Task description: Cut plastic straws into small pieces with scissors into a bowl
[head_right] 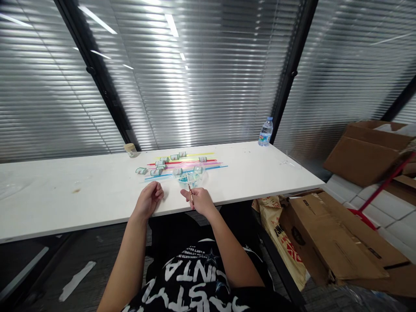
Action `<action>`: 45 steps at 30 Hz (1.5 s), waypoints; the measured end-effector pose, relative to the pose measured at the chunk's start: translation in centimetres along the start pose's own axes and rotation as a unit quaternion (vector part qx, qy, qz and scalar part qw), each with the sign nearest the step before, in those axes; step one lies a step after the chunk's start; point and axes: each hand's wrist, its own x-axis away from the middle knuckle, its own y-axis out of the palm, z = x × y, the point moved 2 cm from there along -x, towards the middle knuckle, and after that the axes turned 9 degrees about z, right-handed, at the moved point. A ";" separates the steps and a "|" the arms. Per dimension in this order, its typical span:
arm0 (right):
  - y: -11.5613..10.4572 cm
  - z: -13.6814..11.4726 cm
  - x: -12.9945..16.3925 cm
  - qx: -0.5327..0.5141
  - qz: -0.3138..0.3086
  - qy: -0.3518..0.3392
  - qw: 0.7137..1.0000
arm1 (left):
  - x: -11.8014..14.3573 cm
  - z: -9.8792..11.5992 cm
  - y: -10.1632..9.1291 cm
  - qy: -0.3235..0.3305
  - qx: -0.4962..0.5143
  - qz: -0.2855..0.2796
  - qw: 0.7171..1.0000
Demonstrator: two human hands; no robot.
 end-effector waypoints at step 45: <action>0.1 0.3 -0.1 -0.029 -0.038 0.015 0.999 | 0.0 0.1 0.1 -0.002 -0.035 -0.005 0.999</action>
